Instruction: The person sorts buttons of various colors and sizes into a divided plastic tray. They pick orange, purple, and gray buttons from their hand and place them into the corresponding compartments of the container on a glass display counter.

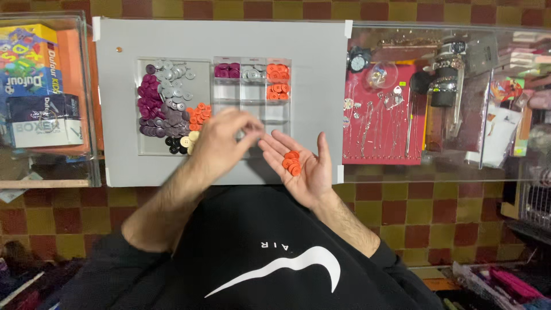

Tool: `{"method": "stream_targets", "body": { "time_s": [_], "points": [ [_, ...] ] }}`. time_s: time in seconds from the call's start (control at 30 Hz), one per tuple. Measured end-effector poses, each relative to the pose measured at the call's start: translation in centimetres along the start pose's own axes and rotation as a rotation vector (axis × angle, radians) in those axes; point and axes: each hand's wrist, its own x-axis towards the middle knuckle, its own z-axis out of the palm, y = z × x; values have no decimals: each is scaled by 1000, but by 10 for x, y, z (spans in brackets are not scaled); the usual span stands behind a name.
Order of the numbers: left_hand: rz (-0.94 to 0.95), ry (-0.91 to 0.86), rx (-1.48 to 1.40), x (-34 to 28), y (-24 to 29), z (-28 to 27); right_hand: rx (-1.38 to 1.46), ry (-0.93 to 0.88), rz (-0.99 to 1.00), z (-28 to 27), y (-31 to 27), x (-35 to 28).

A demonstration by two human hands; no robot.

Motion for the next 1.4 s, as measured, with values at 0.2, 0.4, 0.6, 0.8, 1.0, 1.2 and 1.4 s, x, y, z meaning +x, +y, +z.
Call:
{"method": "stream_targets", "body": {
  "time_s": [0.2, 0.4, 0.6, 0.8, 1.0, 1.2, 1.4],
  "points": [
    [-25, 55, -14, -43, 13, 14, -56, -10, 0, 2, 0, 16],
    [81, 74, 159, -46, 42, 11, -114, -66, 27, 13, 8, 19],
    [107, 31, 305, -45, 45, 16, -155, -151, 47, 13, 16, 26],
    [93, 51, 276, -45, 37, 23, -172, -179, 17, 10, 19, 31],
    [92, 113, 187, -40, 33, 21, -158, -175, -31, 3, 15, 41],
    [208, 122, 201, -28, 41, 25, -185, -192, -41, -4, 16, 52],
    [187, 67, 147, -26, 33, 25, -164, -198, -55, -2, 15, 54]
  ]
}}
